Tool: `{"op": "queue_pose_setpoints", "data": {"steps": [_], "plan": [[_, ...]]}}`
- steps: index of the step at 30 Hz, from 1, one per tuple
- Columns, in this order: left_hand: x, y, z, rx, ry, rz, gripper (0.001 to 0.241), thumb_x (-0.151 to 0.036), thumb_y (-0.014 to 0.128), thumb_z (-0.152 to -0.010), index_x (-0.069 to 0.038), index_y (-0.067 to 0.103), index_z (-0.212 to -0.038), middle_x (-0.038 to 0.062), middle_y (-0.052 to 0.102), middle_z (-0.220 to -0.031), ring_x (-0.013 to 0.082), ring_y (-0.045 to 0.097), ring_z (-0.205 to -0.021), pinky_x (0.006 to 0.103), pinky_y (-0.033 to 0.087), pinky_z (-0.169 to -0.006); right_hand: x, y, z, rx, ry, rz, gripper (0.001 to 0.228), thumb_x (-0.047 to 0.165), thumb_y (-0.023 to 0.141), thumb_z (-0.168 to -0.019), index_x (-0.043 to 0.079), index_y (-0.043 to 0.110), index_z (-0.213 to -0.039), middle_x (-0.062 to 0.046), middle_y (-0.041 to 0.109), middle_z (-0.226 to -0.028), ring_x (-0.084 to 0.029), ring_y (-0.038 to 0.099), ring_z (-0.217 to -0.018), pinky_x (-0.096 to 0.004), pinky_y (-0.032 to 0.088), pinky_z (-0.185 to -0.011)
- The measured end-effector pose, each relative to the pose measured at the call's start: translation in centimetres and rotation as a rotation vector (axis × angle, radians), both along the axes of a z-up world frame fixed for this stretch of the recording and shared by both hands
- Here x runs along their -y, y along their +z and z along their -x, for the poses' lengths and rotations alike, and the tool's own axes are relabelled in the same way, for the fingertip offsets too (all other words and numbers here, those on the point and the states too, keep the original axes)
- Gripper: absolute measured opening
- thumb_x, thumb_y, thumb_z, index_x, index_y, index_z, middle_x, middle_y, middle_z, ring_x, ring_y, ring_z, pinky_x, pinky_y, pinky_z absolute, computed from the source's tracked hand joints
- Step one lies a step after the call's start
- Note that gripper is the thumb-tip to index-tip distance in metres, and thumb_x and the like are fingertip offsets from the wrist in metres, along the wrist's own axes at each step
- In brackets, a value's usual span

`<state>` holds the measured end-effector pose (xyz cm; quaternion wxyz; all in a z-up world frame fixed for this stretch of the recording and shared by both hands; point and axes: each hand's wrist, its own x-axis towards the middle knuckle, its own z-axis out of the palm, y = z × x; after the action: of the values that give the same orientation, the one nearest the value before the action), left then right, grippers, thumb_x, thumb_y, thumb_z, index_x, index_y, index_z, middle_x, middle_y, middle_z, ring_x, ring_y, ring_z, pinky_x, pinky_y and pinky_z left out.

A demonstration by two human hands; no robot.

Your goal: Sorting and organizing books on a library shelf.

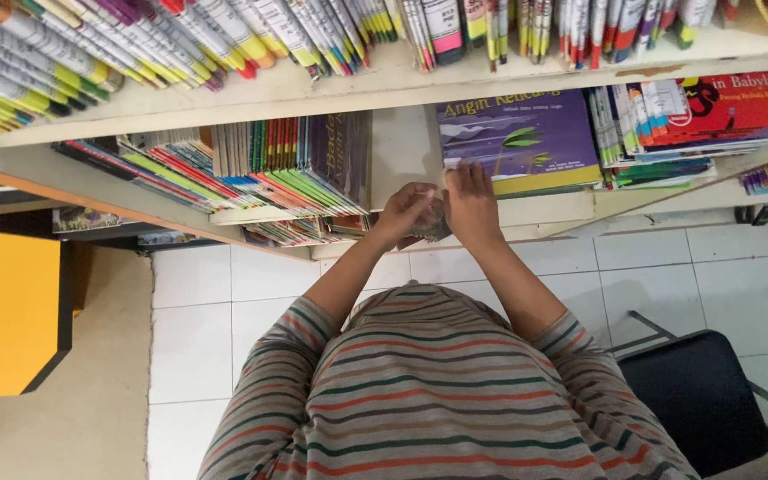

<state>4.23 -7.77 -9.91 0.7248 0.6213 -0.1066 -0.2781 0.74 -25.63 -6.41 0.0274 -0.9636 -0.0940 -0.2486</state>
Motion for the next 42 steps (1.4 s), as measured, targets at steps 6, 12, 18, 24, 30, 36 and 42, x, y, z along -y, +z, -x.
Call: {"op": "queue_pose_setpoints", "data": {"steps": [6,12,18,24,30,36,42], "plan": [[1.2,3.1,-0.3,-0.189,0.029,0.028,0.083,-0.067,0.060,-0.102,0.000,0.046,-0.150,0.029,0.059,-0.133,0.0356,0.065,-0.113,0.0492,0.056,-0.096,0.9,0.9,3.4,-0.080,0.078,0.006,0.052,0.013,0.078,-0.071,0.010,0.059,-0.119,-0.016,0.067,-0.107,-0.036,0.067,-0.098,-0.046,0.053,-0.088],[2.3,0.9,-1.9,-0.298,0.194,0.189,0.078,-0.045,0.068,-0.101,0.007,0.039,-0.152,0.027,0.062,-0.127,0.0356,0.069,-0.104,0.0541,0.058,-0.090,-2.9,6.2,7.8,-0.025,0.197,0.060,0.039,0.019,0.068,-0.075,0.017,0.062,-0.113,-0.013,0.071,-0.108,-0.032,0.070,-0.097,-0.042,0.056,-0.083],[0.6,17.2,3.0,0.140,0.460,0.030,0.031,-0.035,0.065,-0.098,-0.011,0.059,-0.078,0.002,0.050,-0.070,0.0137,0.046,-0.068,0.0295,0.038,-0.063,-4.0,7.8,7.8,0.125,0.128,-0.034,0.046,0.014,0.065,-0.078,0.016,0.065,-0.124,-0.013,0.073,-0.117,-0.033,0.072,-0.108,-0.042,0.057,-0.093],[-1.8,10.8,3.8,0.650,0.629,-0.149,0.028,-0.017,0.069,-0.099,-0.003,0.057,-0.121,0.018,0.077,-0.101,0.0280,0.073,-0.104,0.0415,0.059,-0.079,-4.8,10.6,7.2,-0.176,0.218,-0.293,0.075,-0.008,0.066,-0.084,0.004,0.040,-0.153,-0.033,0.048,-0.147,-0.049,0.052,-0.131,-0.052,0.053,-0.101],[-4.3,10.7,4.0,0.842,0.718,-0.366,0.025,-0.014,0.075,-0.093,-0.007,0.052,-0.101,0.017,0.070,-0.073,0.0397,0.073,-0.070,0.0421,0.053,-0.049,-6.9,5.0,3.4,-0.276,0.318,-0.525,0.081,0.003,0.059,-0.090,0.009,0.026,-0.163,-0.029,0.035,-0.159,-0.045,0.042,-0.140,-0.052,0.047,-0.110],[-5.8,12.0,4.1,1.171,0.706,-0.740,0.032,-0.023,0.070,-0.097,0.002,0.050,-0.099,0.013,0.062,-0.054,0.0358,0.068,-0.051,0.0428,0.053,-0.045,-9.5,0.3,1.4,-0.478,0.331,-0.763,0.081,0.016,0.061,-0.091,0.014,0.025,-0.164,-0.022,0.050,-0.152,-0.046,0.059,-0.123,-0.053,0.052,-0.101],[-8.8,5.9,2.0,1.260,0.791,-1.009,0.042,-0.049,0.077,-0.086,-0.014,0.053,-0.081,0.001,0.056,-0.052,0.0246,0.067,-0.048,0.0328,0.052,-0.044,-10.5,-0.9,-0.6,-0.509,0.412,-0.826,0.088,0.008,0.073,-0.088,0.004,0.025,-0.161,-0.031,0.038,-0.157,-0.051,0.058,-0.122,-0.060,0.051,-0.103]]}}
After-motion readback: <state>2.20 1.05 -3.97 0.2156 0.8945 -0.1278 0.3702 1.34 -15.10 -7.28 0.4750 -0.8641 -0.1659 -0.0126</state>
